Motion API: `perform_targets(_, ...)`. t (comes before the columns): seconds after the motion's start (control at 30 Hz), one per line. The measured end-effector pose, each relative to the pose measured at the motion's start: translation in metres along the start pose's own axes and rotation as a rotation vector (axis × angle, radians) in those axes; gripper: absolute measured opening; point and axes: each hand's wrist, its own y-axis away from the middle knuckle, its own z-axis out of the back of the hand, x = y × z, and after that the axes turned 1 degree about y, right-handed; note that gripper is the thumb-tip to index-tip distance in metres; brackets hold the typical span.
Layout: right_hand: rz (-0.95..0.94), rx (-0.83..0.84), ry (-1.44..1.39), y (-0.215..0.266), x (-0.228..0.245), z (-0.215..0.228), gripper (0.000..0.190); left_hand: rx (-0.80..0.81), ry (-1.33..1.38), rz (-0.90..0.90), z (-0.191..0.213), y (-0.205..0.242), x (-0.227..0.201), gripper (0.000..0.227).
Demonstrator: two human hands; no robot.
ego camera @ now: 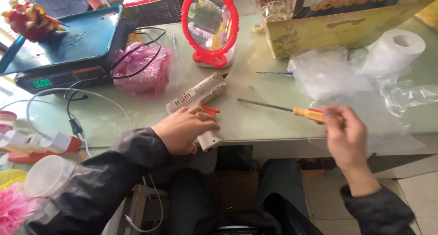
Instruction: The person uses a screwdriver to remove screws from a white hot glue gun, opens the casing, and manipulates internal components. They repeatedly insert and remove the screwdriver and handle the glue gun while working at a cluttered counter.
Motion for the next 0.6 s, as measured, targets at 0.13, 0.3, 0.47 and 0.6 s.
perform_targets(0.13,0.154,-0.006,0.36,-0.009,-0.013,-0.021,0.027,-0.239,-0.059,-0.285,-0.01,0.001,-0.004,0.029)
perform_targets(0.3,0.76,-0.146,0.516,0.01,-0.003,-0.045,0.029,-0.094,-0.083,-0.205,0.024,-0.008,-0.006,0.058)
perform_targets(0.47,0.464,0.201,-0.036,0.066,0.049,-0.116,0.058,-0.07,0.095,-0.061,0.062,-0.014,-0.008,0.064)
perform_targets(0.6,0.428,0.238,-0.304,0.07,0.073,-0.155,0.078,-0.066,0.153,0.007,0.066,-0.016,-0.002,0.057)
